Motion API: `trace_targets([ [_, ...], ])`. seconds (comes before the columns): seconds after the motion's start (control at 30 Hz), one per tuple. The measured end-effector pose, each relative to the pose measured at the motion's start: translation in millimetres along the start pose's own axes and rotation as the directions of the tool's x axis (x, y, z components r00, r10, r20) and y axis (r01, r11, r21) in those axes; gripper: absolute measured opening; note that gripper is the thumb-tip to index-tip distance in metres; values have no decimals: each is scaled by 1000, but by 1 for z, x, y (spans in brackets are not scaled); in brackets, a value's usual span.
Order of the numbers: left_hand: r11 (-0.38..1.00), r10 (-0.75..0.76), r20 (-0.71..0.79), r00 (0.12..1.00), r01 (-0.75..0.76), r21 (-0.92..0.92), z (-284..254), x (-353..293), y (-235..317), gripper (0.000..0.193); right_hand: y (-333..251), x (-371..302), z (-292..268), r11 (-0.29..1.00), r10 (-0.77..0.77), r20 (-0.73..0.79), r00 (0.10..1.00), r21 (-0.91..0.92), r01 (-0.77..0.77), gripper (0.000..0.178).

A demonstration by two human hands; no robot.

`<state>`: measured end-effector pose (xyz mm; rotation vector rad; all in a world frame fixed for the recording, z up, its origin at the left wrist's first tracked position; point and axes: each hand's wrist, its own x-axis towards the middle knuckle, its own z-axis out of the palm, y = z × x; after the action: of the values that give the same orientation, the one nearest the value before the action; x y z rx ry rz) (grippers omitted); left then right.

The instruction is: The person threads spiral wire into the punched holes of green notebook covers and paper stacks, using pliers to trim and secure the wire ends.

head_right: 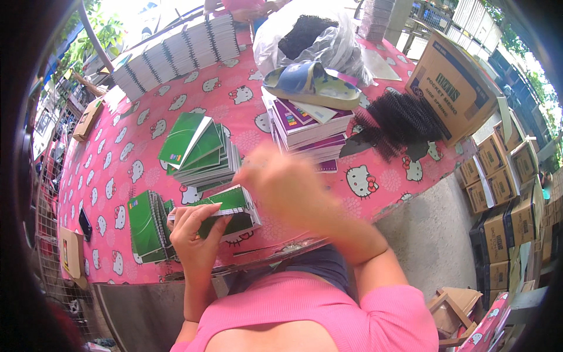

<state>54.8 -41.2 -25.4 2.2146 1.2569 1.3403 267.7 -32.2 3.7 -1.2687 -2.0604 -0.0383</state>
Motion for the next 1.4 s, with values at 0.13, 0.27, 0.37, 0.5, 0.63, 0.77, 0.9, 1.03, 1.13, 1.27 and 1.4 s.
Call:
trace_targets([
  [0.13, 999, 28, 14, 1000, -28, -20, 2, 2, 0, 27, 95, 29, -91, 842, 314, -290, 904, -355, -406, 55],
  [0.27, 999, 31, -15, 999, -31, -14, 4, 2, -3, 27, 125, 25, -96, 897, 368, -27, 930, -255, -362, 50],
  [0.37, 999, 35, -17, 999, -35, 8, 5, 3, -4, 27, 107, 19, -79, 904, 327, -42, 944, -278, -325, 35],
  [0.5, 1000, 22, 9, 1000, -23, 12, 4, 5, -1, 27, 91, 23, -69, 889, 320, -66, 945, -323, -324, 20],
  [0.63, 999, 35, -2, 999, -35, 11, 2, 4, 0, 26, 110, 21, -84, 901, 296, -383, 875, -191, -389, 17],
  [0.77, 999, 46, -9, 999, -46, -2, 4, 6, 0, 26, 105, 14, -107, 894, 435, -351, 829, 281, -350, 17],
  [0.9, 998, 61, -12, 998, -61, -21, 5, 7, -5, 28, 67, -2, -67, 777, 252, 196, 948, 543, -318, 19],
  [1.03, 995, 89, 54, 995, -86, -55, -2, 11, -7, 29, 48, 1, -15, 839, 6, 402, 915, 496, -224, 19],
  [1.13, 992, 82, 49, 995, -76, -103, -4, 11, -8, 30, 47, 9, 2, 755, -133, 539, 832, 599, -268, 34],
  [1.27, 991, 121, 71, 990, -116, -61, -5, 12, -8, 29, 47, 8, 32, 529, -142, 453, 880, 786, -319, 50],
  [1.4, 990, 113, 68, 991, -106, -97, -4, 9, -13, 29, 47, 8, 31, 423, -86, 572, 816, 762, -490, 59],
])
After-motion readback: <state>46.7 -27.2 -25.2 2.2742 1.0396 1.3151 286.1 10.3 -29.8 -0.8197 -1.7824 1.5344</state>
